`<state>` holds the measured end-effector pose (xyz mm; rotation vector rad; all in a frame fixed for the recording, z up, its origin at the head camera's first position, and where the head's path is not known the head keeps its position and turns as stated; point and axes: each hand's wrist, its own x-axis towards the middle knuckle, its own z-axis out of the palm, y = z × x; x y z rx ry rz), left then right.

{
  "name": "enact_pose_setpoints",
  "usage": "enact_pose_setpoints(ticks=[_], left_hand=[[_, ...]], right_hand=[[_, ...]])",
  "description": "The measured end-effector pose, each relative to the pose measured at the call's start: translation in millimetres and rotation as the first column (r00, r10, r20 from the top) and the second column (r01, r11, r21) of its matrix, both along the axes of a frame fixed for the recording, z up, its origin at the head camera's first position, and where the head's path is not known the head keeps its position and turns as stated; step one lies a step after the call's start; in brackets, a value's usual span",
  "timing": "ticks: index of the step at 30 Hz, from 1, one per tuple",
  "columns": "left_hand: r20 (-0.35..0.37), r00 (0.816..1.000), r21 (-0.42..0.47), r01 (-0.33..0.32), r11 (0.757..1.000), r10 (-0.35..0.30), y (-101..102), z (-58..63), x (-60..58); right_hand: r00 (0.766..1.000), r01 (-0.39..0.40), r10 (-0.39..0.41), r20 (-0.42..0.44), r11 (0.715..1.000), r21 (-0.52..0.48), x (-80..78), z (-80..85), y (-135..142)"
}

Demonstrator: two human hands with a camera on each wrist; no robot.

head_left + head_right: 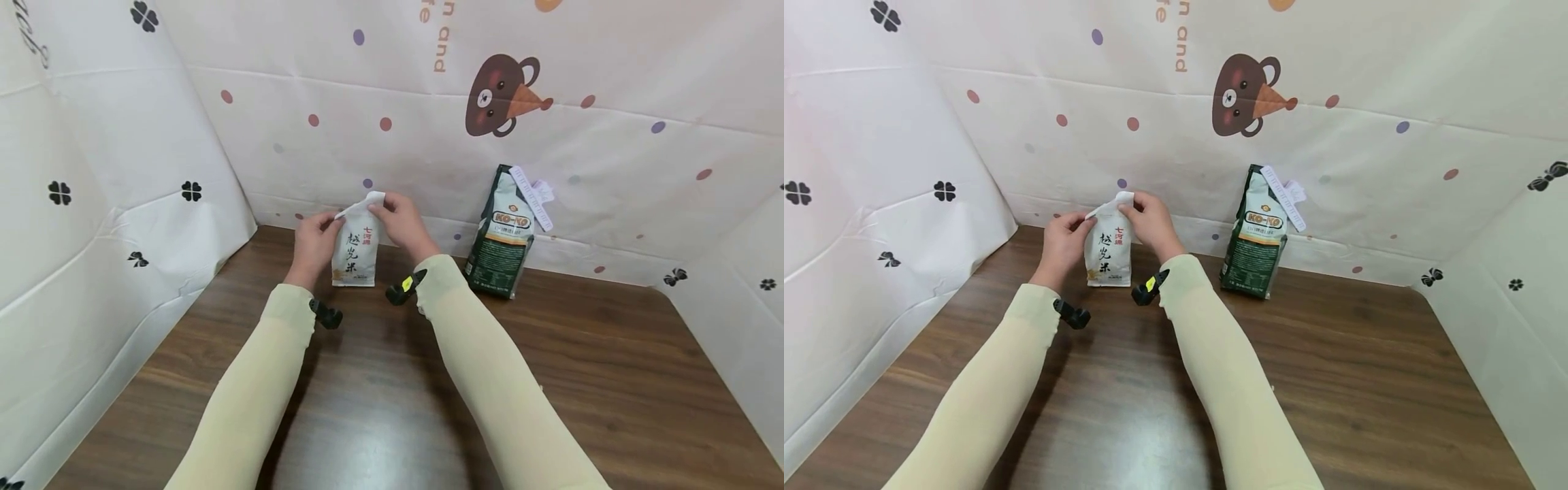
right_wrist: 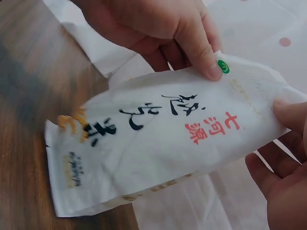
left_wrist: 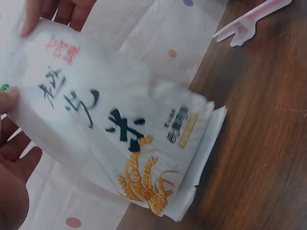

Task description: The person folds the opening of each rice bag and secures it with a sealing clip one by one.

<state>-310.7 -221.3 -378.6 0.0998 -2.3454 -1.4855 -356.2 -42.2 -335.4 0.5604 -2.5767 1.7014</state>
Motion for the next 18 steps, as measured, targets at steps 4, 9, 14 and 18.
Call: enact_pose_setpoints(ticks=[4, 9, 14, 18], left_hand=[[-0.070, 0.997, 0.008, 0.029, 1.000, -0.028, 6, 1.5, 7.2], [-0.078, 0.996, 0.032, 0.053, 0.998, -0.050, 15, 2.7, 14.8], [-0.078, 0.995, 0.033, 0.064, 0.997, -0.061, 25, 6.4, 20.6], [-0.086, 0.994, 0.044, 0.075, 0.996, -0.071, 36, 13.0, 27.3]], right_hand=[[1.000, -0.015, 0.015, -0.015, 1.000, -0.010, 8.3, 4.9, 11], [1.000, -0.023, 0.023, -0.014, 1.000, -0.007, 20.2, 9.5, 23], [1.000, -0.013, 0.013, -0.020, 1.000, -0.006, 29.3, 12.3, 36], [1.000, -0.008, 0.008, -0.013, 1.000, -0.010, 38.1, 18.9, 47]])
